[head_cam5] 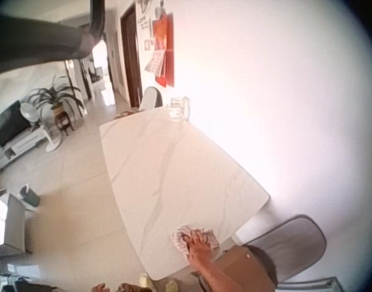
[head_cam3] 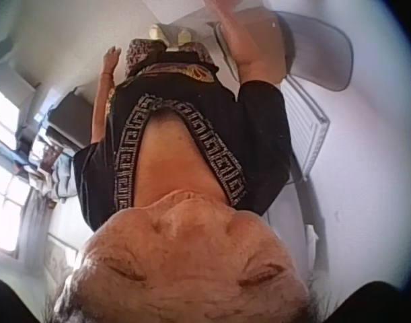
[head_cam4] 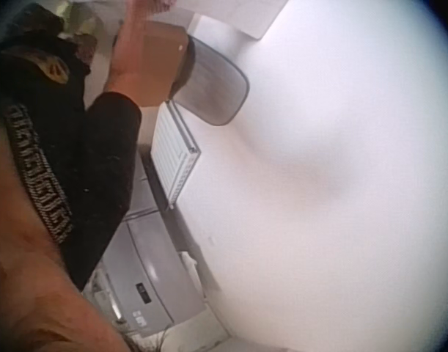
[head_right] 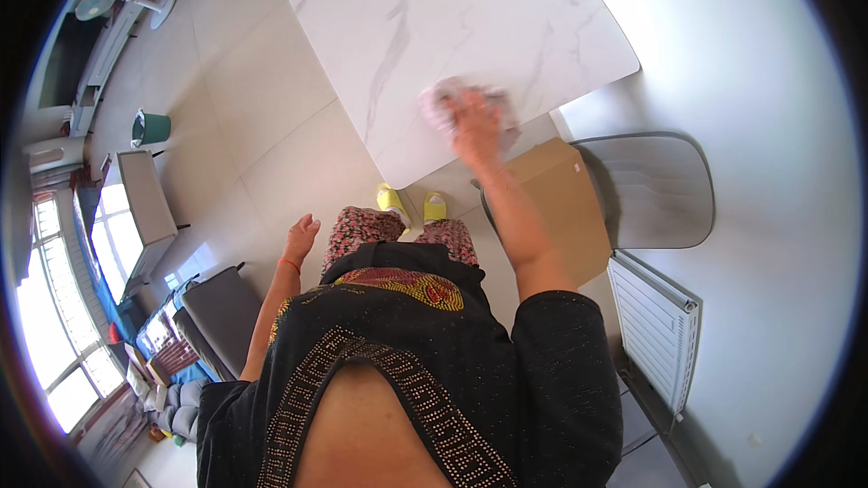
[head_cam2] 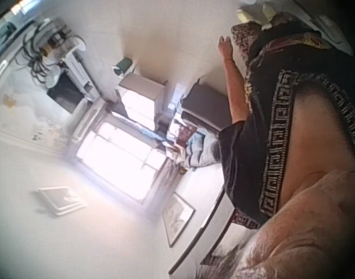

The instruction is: The person wipes the surface of a white dining table using a cloth, moving the cloth in circular and linear motions across different areas of the tabletop.

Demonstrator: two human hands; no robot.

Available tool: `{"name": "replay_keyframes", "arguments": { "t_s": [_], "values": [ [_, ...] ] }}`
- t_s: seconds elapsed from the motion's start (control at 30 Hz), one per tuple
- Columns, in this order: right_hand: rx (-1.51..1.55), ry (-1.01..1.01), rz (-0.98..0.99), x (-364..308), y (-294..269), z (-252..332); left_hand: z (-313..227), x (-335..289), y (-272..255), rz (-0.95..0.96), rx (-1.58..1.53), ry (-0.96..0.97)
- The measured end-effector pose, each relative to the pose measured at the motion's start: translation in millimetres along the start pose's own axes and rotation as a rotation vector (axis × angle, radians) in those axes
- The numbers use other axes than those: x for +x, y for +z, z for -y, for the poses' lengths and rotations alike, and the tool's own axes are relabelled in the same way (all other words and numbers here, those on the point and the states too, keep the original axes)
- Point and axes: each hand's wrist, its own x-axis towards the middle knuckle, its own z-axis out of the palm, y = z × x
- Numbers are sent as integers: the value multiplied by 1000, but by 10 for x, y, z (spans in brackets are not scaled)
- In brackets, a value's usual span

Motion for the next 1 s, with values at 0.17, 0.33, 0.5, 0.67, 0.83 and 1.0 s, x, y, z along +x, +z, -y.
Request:
{"name": "replay_keyframes", "arguments": {
  "t_s": [0.17,0.33,0.5,0.67,0.83,1.0],
  "values": [
    [-116,344,-17,234,-208,-537,566,-137,63,-12,109,-67],
    [-154,200,78,182,-88,190,1828,-324,8,275,598,191],
    [-34,-24,95,102,253,1468,2097,-187,-311,243,610,227],
    [-21,27,119,1055,253,2064,2333,188,-801,161,321,-7],
    [-147,573,-52,1582,475,1110,1774,816,-1454,-128,36,-19],
    [-134,948,-42,915,206,861,1757,1297,-1989,-12,116,-12]
  ]
}}
